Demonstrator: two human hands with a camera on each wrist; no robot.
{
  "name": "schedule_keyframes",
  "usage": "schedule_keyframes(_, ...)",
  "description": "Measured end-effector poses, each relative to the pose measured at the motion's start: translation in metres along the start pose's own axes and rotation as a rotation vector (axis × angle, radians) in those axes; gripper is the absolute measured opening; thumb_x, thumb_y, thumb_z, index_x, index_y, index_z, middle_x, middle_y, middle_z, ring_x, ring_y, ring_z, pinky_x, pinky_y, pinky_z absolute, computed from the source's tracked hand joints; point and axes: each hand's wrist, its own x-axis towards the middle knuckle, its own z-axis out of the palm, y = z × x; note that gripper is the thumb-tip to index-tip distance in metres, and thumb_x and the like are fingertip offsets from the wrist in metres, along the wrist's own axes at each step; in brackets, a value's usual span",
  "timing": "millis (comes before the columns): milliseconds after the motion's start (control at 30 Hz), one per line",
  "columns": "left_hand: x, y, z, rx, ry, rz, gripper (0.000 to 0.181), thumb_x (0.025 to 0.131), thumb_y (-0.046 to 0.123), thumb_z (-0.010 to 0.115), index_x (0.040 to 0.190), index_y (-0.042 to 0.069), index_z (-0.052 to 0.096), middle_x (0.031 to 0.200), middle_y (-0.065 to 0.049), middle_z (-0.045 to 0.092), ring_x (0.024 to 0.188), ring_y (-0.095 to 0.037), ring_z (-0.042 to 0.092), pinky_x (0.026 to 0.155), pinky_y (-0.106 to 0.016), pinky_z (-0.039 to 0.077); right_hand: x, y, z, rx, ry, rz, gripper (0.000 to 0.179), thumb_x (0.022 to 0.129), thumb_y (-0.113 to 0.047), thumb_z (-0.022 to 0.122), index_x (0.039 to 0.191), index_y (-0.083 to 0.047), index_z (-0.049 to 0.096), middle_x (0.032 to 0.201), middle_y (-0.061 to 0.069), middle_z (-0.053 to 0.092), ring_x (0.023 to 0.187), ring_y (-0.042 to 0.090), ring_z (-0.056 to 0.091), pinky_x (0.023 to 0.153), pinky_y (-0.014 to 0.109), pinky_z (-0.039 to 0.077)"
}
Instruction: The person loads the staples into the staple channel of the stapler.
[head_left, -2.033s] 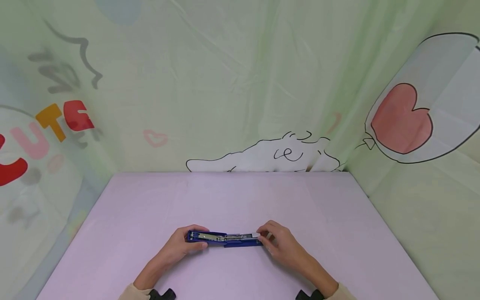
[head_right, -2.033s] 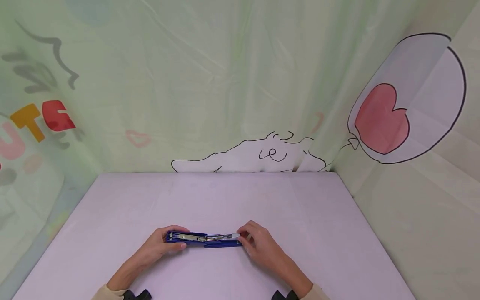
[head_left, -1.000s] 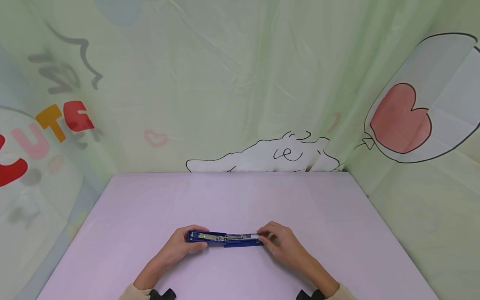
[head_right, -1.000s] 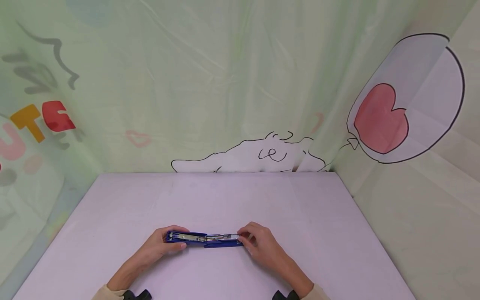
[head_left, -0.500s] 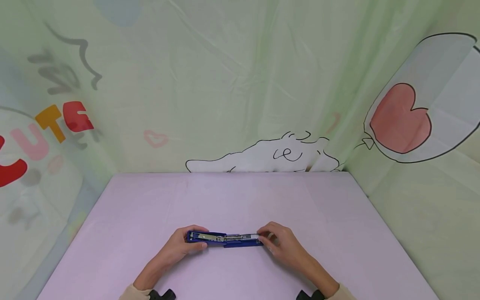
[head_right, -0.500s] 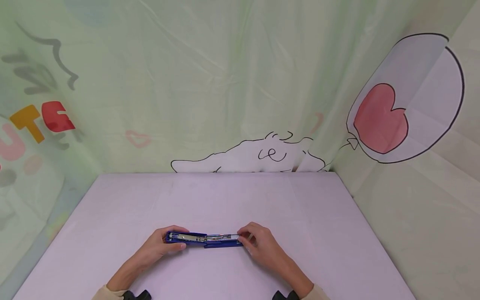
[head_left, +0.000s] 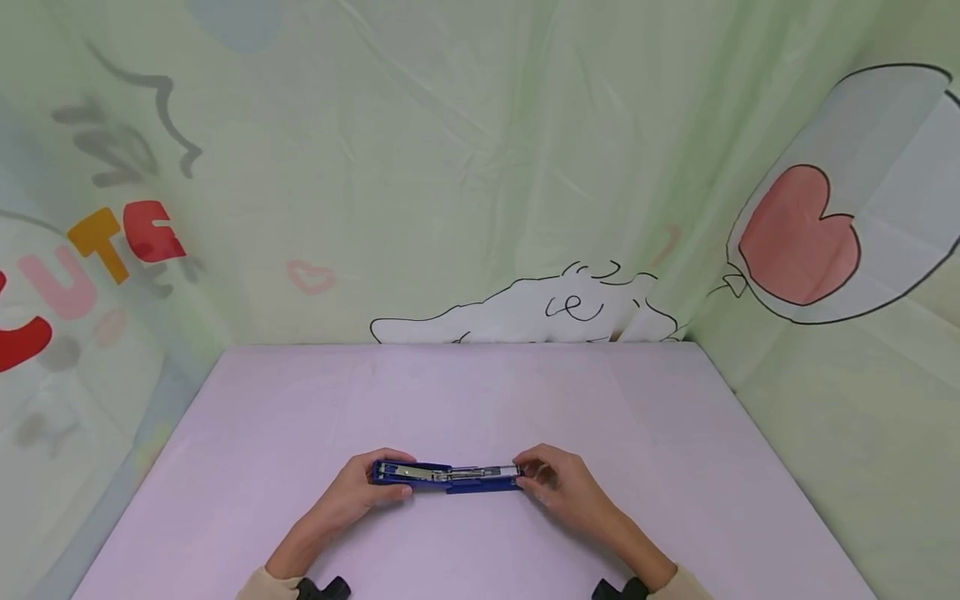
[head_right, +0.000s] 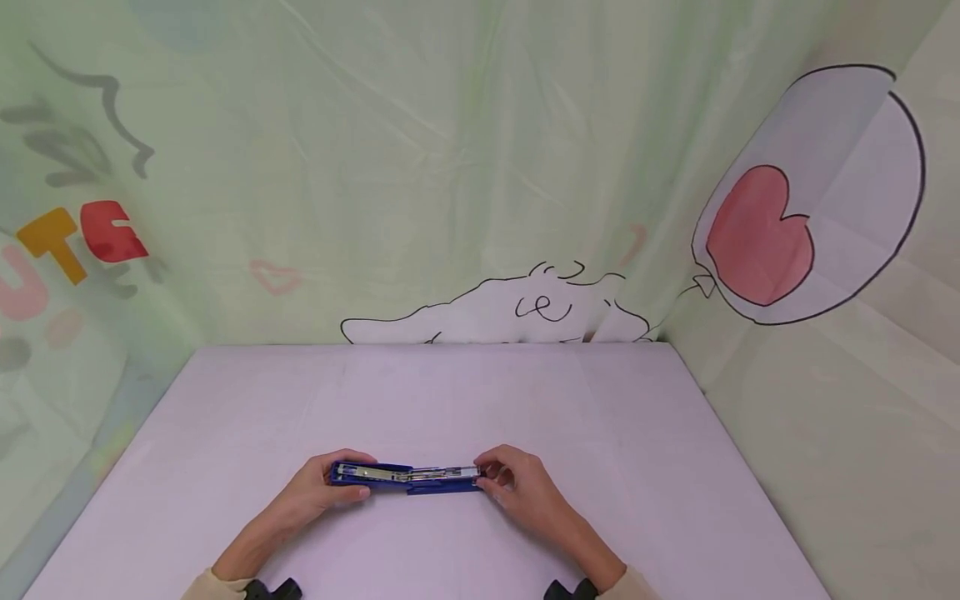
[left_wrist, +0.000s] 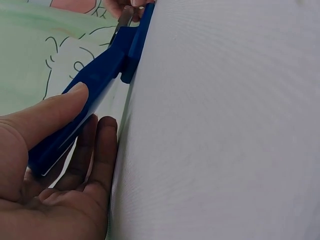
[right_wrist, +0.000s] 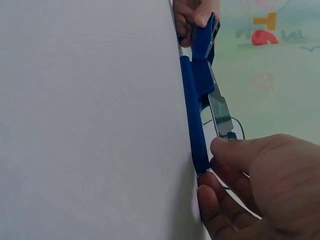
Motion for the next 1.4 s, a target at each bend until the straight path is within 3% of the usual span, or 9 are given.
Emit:
schedule_keyframes(267, 0.0, -0.001, -0.001, -0.043, -0.019, 0.021, 0.05, 0.088, 0.018, 0.087, 0.133, 0.003, 0.069, 0.135, -0.021, 0.07, 0.111, -0.016, 0.066, 0.088, -0.019, 0.053, 0.002, -0.001, 0.001, -0.003, 0.001, 0.047, 0.026, 0.088, 0.0, 0.082, 0.111, -0.01, 0.075, 0.097, 0.0, 0.076, 0.083, 0.001, 0.062, 0.073, 0.021, 0.059)
schedule_keyframes(833, 0.004, 0.001, -0.002, -0.021, -0.002, 0.05, 0.047, 0.086, 0.018, 0.089, 0.127, 0.002, 0.072, 0.123, -0.018, 0.077, 0.104, -0.015, 0.069, 0.086, -0.019, 0.053, 0.003, -0.002, 0.002, -0.027, 0.002, 0.096, 0.022, 0.089, -0.005, 0.083, 0.109, -0.012, 0.076, 0.098, -0.002, 0.077, 0.084, 0.001, 0.064, 0.075, 0.021, 0.058)
schedule_keyframes(1000, 0.004, 0.005, 0.0, -0.012, 0.007, 0.068, 0.045, 0.087, 0.02, 0.088, 0.126, 0.003, 0.073, 0.12, -0.015, 0.079, 0.103, -0.012, 0.068, 0.09, -0.018, 0.051, 0.003, -0.003, 0.002, -0.028, 0.012, 0.089, 0.022, 0.089, -0.004, 0.083, 0.109, -0.011, 0.077, 0.097, -0.002, 0.077, 0.083, 0.001, 0.063, 0.074, 0.021, 0.058)
schedule_keyframes(1233, 0.004, 0.015, 0.004, 0.008, 0.013, 0.143, 0.043, 0.088, 0.018, 0.087, 0.123, -0.003, 0.073, 0.115, -0.02, 0.079, 0.088, -0.004, 0.067, 0.079, -0.019, 0.053, 0.003, -0.003, 0.003, -0.031, 0.021, 0.097, 0.023, 0.088, -0.004, 0.083, 0.109, -0.012, 0.077, 0.095, -0.003, 0.077, 0.081, 0.0, 0.062, 0.073, 0.02, 0.058)
schedule_keyframes(1400, 0.004, 0.021, 0.009, -0.001, 0.021, 0.16, 0.042, 0.088, 0.018, 0.087, 0.121, -0.004, 0.073, 0.114, -0.022, 0.079, 0.089, -0.002, 0.07, 0.078, -0.018, 0.056, 0.003, -0.003, 0.003, -0.02, 0.003, 0.128, 0.022, 0.089, -0.006, 0.083, 0.11, -0.012, 0.077, 0.095, -0.004, 0.076, 0.081, 0.0, 0.061, 0.073, 0.02, 0.057)
